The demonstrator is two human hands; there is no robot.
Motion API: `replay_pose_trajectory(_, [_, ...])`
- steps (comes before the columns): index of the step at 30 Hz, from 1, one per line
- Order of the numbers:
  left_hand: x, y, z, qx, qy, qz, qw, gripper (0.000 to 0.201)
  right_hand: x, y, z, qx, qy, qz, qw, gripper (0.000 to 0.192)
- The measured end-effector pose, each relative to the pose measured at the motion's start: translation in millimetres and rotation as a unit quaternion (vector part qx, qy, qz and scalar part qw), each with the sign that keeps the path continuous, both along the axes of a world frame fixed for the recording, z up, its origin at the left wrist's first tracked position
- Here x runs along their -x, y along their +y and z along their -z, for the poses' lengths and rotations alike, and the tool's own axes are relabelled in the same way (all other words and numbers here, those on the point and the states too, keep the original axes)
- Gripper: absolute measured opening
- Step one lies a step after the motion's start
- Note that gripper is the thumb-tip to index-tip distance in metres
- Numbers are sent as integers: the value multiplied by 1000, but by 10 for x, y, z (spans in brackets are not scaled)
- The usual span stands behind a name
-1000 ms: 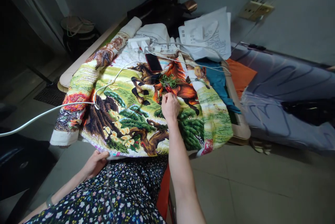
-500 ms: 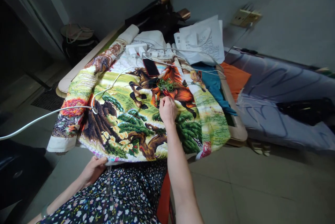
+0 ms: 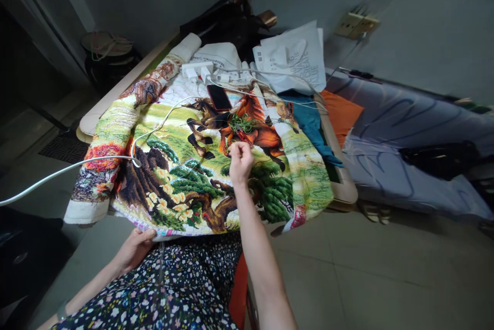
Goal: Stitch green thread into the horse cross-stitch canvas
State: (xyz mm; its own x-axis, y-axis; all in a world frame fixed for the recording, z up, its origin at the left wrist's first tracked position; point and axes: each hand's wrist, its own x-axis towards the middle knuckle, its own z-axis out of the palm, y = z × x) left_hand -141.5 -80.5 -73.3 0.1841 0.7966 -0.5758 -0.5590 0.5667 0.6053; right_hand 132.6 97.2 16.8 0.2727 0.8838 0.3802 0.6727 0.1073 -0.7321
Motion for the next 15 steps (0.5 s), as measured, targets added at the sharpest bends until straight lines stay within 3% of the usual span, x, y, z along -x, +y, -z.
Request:
replay_pose_trajectory(2, [-8, 6, -5, 1, 3, 1, 1000, 29, 345, -184, 97, 3, 48, -79, 996, 35])
replay_pose_trajectory(5, [-29, 27, -38, -2, 9, -6, 1000, 30, 955, -500, 316, 45, 112, -263, 957, 26])
replay_pose_trajectory(8, [-40, 47, -57, -12, 18, -21, 1000, 30, 1408, -756, 510, 67, 140, -336, 929, 21])
replay_pose_trajectory(11, [-20, 48, -16, -16, 26, -25, 999, 30, 1593, -920, 614, 93, 168, -379, 905, 18])
replay_pose_trajectory(15, [26, 33, 84, 7, 55, -28, 998, 26, 1633, -1030, 659, 113, 169, -453, 868, 13])
